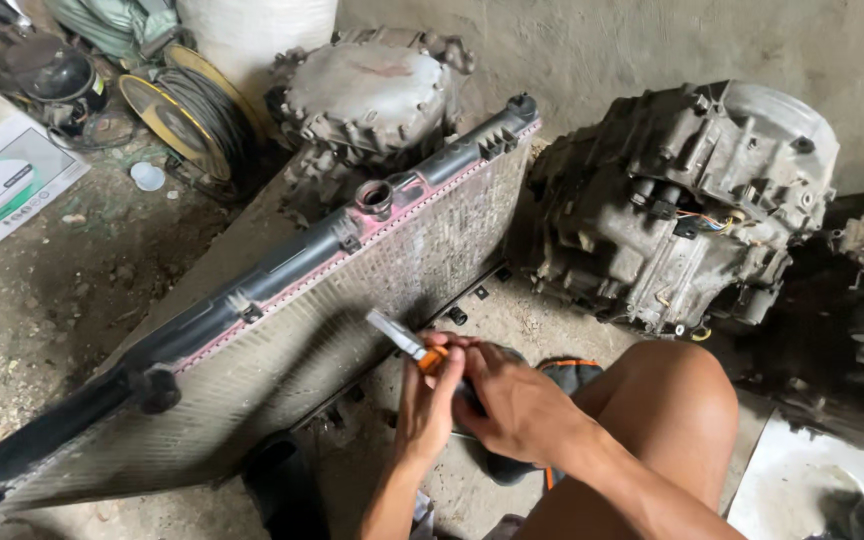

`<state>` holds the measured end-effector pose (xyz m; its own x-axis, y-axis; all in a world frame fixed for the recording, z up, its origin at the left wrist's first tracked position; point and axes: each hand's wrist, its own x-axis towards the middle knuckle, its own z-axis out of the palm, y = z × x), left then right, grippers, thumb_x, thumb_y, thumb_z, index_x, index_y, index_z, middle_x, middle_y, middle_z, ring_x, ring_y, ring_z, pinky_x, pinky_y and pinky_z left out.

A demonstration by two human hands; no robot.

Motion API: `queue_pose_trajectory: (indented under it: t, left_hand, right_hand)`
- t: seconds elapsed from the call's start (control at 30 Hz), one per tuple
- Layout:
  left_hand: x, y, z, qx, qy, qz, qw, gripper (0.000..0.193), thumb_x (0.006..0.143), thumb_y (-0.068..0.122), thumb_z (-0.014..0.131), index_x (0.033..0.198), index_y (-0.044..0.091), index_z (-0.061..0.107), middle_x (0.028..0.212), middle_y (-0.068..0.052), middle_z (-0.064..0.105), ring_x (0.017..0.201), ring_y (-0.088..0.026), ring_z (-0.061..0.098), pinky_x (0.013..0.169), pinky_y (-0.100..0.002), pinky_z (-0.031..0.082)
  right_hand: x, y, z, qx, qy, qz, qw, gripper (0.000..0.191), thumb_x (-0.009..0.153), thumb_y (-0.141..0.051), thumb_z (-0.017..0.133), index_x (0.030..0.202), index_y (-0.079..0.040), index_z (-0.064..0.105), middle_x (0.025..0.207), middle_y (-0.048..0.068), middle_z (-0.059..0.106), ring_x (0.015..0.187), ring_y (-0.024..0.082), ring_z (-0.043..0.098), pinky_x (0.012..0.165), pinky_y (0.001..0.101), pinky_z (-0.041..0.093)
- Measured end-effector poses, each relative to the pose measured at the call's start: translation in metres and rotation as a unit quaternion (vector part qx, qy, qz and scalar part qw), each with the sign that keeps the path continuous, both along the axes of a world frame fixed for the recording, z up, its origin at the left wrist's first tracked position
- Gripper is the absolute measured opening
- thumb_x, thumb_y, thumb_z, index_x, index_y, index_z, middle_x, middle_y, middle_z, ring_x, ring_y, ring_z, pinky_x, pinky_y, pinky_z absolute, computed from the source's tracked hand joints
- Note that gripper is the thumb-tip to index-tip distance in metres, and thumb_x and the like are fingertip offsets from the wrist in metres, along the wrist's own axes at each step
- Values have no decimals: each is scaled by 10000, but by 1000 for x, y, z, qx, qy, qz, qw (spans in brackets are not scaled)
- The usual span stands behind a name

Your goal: The person uses pliers and a screwdriver to pry and adjust the plastic tank of a car radiator. They repeatedly reposition the radiator and apply force to separate or align the tank from the core.

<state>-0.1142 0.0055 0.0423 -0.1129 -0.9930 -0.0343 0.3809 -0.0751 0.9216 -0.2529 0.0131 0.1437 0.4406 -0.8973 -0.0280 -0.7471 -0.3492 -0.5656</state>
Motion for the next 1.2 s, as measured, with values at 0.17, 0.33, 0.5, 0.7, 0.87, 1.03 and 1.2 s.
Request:
queue_pose_trajectory:
  t: [0.17,0.33,0.5,0.7,0.87,1.03,1.2]
  left_hand:
    - [45,-33,61,-66,-217,-286,931,412,948,331,716,1238,63,597,1096,-69,671,1069,-205,634,996,-376,508]
    - [102,-97,123,-274,-603,94,743,621,768,309,842,1288,59,613,1172,-124,722,1185,-321,615,1018,-445,477]
    - [93,-147,136,-111,-808,-30,578,995,587,501,964,1369,86,509,1204,-236,667,1201,-388,599,1032,-527,417]
    - [93,-162,161,-51,-806,-136,574,690,674,326,870,1279,122,608,1156,-222,736,1098,-418,692,965,-512,532]
    - [90,-155,181,-90,-810,-171,554,746,657,322,871,1294,77,569,1107,-231,719,1063,-425,683,909,-513,550]
    - [104,-138,174,-109,-804,-185,554,862,642,301,860,1385,65,491,1077,-253,713,1037,-442,674,879,-514,549]
    - [144,-127,164,-165,-770,-187,587,895,612,276,843,1389,34,471,1070,-266,699,1011,-438,678,835,-503,550]
  right_hand:
    - [-19,-2,14,66,-80,-114,988,444,698,-16,630,1140,15,659,1044,219,704,944,395,678,843,437,539]
    - [-35,1,14,89,-322,-140,932,414,733,95,580,1123,-18,661,936,151,682,894,249,651,836,378,524]
    - [-56,-2,10,267,-490,-213,802,244,713,98,589,878,-78,556,1028,93,692,754,196,597,655,361,493]
    - [-61,-6,21,246,-586,-239,734,232,769,69,618,924,-79,528,1133,79,681,860,139,641,680,305,566]
    - [-69,-6,18,233,-577,-206,756,271,788,56,584,1007,-85,511,1187,42,668,762,120,574,555,277,471]
    - [-75,-2,11,239,-524,-221,787,386,851,83,597,1215,-42,574,893,145,549,633,218,523,517,316,450]
    - [-68,2,19,226,-527,-311,758,500,808,-9,593,1259,-222,554,917,-25,655,754,95,620,553,276,518]
